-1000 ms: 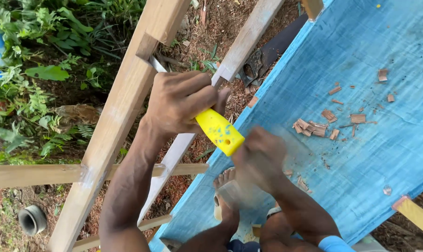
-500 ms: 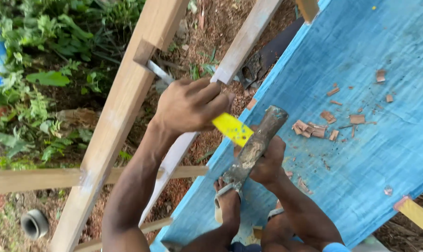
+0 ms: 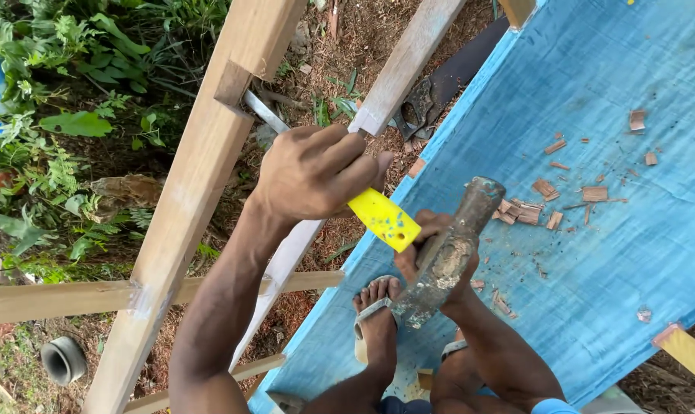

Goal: The person uses a hammer and a yellow chisel to carve a rectangular notch into a wooden beam that is part of a ladder-like structure. The person repeatedly strikes the chisel to remove wood chips, which fall onto a blue tarp below. The task is performed outdoors in a wooded area.

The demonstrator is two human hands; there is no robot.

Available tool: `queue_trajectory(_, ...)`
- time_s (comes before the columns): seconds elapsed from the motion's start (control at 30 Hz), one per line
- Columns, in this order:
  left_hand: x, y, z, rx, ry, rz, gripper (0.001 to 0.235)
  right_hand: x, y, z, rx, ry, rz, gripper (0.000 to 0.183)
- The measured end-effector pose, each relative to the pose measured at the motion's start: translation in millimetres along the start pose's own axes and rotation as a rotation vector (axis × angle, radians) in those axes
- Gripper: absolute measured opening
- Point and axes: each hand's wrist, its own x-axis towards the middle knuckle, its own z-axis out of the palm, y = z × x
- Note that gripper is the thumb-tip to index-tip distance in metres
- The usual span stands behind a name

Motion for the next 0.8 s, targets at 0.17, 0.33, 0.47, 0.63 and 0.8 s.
queue_trajectory(0.17, 0, 1, 9, 0.034, 0.058, 0.007, 0.034, -13, 17, -16, -0.147, -0.014, 0.069, 0.033)
queue_trajectory(0.33, 8, -2, 0, 0.025, 0.037, -0.003, 0.036, -13, 13, -10, -0.197, -0.029, 0.066, 0.034)
queue_trajectory(0.47, 12, 1, -6, 0.01, 0.044, -0.048, 0.032, -6, 2, -4, -0.005, -0.031, 0.069, 0.024)
queue_trajectory(0.63, 13, -3, -15, -0.114, 0.067, -0.09, 0.03, 24, -66, 14, -0.286, -0.065, -0.028, 0.028)
queue_trajectory(0.8, 15, -7, -20, -0.151, 0.107, -0.114, 0.03, 44, -44, 23, -0.987, -0.089, -0.209, 0.038)
